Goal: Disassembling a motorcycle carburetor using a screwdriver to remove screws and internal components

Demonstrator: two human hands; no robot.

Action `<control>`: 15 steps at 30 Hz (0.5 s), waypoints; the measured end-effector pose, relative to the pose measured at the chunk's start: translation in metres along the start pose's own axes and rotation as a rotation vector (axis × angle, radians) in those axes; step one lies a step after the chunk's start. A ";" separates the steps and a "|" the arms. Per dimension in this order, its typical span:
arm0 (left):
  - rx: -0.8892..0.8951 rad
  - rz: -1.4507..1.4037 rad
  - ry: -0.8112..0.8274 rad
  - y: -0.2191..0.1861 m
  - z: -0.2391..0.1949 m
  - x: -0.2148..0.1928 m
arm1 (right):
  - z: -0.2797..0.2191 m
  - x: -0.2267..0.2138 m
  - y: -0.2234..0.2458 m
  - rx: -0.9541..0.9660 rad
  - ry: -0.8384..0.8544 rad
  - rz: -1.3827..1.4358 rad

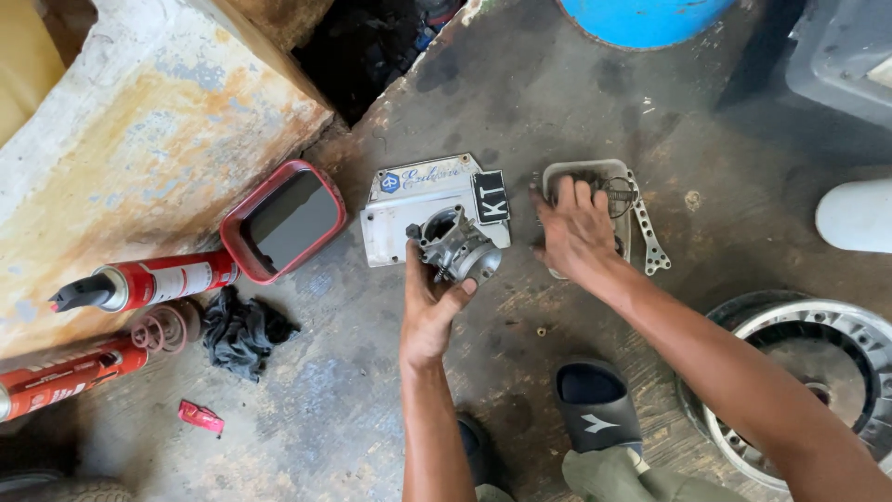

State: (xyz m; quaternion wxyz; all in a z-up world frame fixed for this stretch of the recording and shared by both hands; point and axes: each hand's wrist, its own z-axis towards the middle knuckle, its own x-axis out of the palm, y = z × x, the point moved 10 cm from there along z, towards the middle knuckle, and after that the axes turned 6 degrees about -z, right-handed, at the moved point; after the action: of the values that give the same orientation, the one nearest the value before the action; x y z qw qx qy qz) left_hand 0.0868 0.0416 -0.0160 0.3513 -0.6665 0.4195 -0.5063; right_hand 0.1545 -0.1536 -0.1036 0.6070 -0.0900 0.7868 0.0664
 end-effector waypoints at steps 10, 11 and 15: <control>-0.032 -0.024 0.024 0.012 -0.001 0.005 | 0.005 -0.028 0.030 -0.120 -0.131 -0.195; -0.031 -0.021 0.037 0.011 -0.001 0.005 | 0.007 -0.032 0.028 -0.108 -0.146 -0.226; -0.036 -0.007 0.052 0.009 0.001 0.010 | 0.017 -0.042 0.029 -0.134 -0.086 -0.382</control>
State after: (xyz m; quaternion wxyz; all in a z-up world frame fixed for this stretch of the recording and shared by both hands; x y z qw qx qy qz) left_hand 0.0871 0.0285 -0.0209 0.3265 -0.6608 0.4354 -0.5169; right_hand 0.1750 -0.1195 -0.0674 0.6343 -0.2749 0.7226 0.0062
